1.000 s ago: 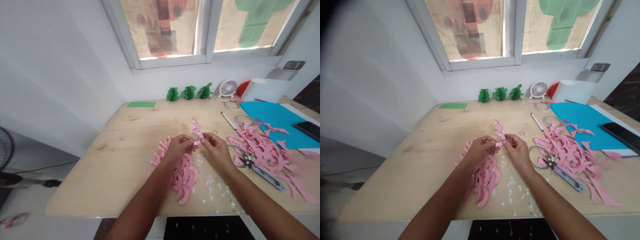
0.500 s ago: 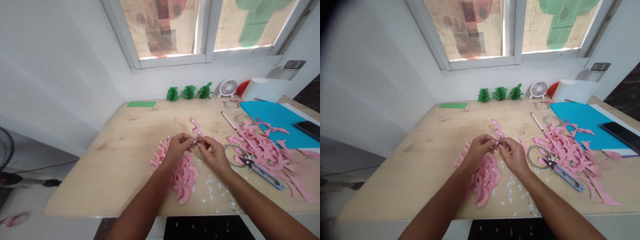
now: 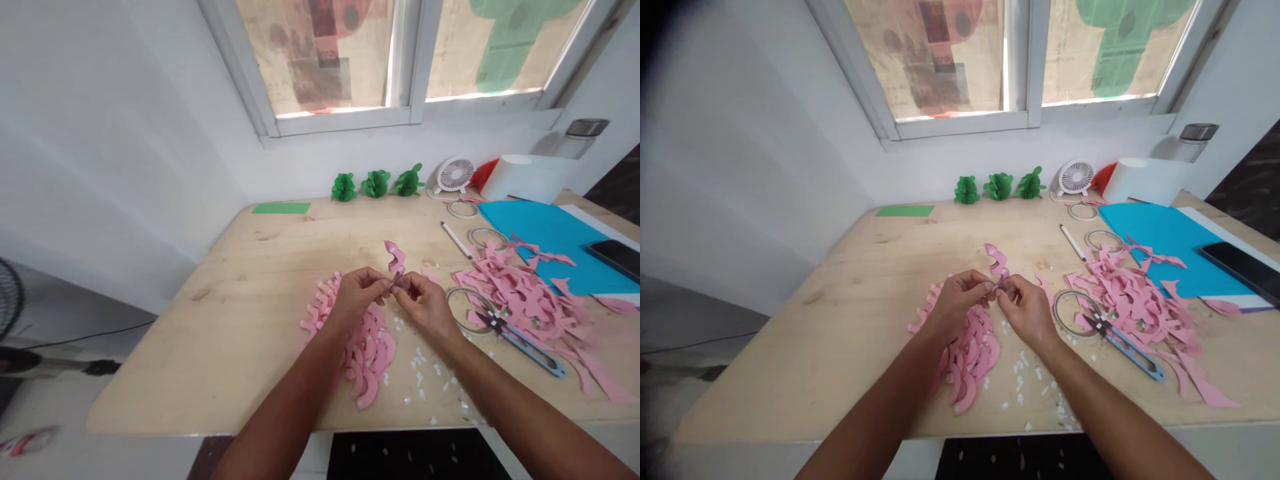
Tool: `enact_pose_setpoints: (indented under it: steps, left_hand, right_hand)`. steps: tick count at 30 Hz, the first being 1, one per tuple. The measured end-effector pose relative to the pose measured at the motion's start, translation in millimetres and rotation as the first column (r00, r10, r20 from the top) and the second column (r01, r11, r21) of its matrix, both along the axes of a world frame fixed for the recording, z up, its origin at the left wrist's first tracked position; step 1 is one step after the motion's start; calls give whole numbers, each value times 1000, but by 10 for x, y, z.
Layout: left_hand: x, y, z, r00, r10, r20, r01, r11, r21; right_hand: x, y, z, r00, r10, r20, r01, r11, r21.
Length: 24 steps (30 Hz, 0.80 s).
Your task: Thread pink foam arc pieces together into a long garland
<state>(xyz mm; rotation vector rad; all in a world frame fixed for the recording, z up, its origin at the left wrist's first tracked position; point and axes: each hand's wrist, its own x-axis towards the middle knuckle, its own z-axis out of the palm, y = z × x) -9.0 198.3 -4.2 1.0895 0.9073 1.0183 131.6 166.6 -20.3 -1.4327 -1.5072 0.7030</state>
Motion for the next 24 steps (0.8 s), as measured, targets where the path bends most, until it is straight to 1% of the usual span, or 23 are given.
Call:
enact_pose_setpoints:
  steps: [4,8,10,14,24]
  left_hand:
    - [-2,-26,26,1000,-14,2,14,1000,20]
    - [-3,-33,1,1000,-7,2,7,999,53]
    - [-4,-18,-27,1000,0,1,0,999,41]
    - [-16,23,-67,1000,-26,-9,27,999,24]
    - [-19,49,-89,999,-48,-16,48,998,36]
  right_hand:
    - [1,11,-24,1000,-3,-25,3,1000,-19]
    - [4,23,-36,999,2,-37,-3,1000,-25]
    - [7,28,-36,999,10,-42,-11,1000,-28]
    - [9,25,-22,999,23,-46,-24,999,-31]
    - [6,22,-12,998,33,-54,-36,998,-52]
